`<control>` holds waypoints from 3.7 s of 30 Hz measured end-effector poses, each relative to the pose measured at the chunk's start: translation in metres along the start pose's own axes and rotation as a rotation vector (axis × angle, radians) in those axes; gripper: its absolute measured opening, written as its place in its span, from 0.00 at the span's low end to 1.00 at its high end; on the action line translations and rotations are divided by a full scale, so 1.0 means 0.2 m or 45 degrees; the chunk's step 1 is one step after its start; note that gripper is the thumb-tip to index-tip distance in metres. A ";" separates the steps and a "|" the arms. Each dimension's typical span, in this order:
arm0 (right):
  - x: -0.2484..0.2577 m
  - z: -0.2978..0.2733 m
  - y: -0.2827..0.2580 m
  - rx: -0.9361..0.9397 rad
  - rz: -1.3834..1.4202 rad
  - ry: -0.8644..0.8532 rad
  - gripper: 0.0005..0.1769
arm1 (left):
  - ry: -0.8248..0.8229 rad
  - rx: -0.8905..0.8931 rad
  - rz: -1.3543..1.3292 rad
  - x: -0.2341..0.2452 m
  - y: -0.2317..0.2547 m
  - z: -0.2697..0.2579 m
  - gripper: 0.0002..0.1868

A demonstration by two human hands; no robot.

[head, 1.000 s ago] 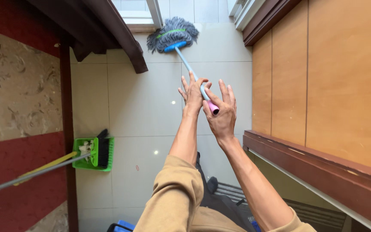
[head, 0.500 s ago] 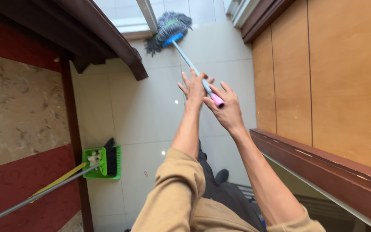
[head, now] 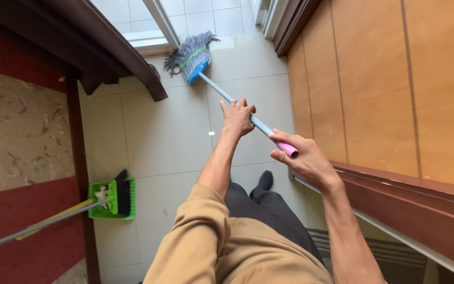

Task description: The person mops the tiled floor of a balcony and an adjacent indoor area using a mop.

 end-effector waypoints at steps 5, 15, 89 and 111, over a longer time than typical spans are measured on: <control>0.32 -0.13 0.11 -0.295 -0.024 -0.022 0.26 | -0.006 -0.069 0.038 -0.12 0.29 0.03 0.23; 0.57 -0.22 0.05 0.006 0.514 0.553 0.18 | 0.356 0.158 -0.425 -0.35 0.89 0.01 0.25; -0.99 0.28 -0.39 0.104 1.075 -0.123 0.39 | 0.363 0.830 -0.311 0.03 -0.86 -0.91 0.06; 0.44 -0.14 -0.14 0.237 0.779 0.417 0.43 | 0.355 0.160 -0.497 -0.25 0.80 0.10 0.12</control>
Point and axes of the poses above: each hand's wrist, its own z-axis towards the middle knuckle, its own x-axis out of the back of the hand, y = z × x, the point moved 4 cm from there along z, towards the middle knuckle, and after that the axes turned 8 degrees about -x, right-handed, at the moved point
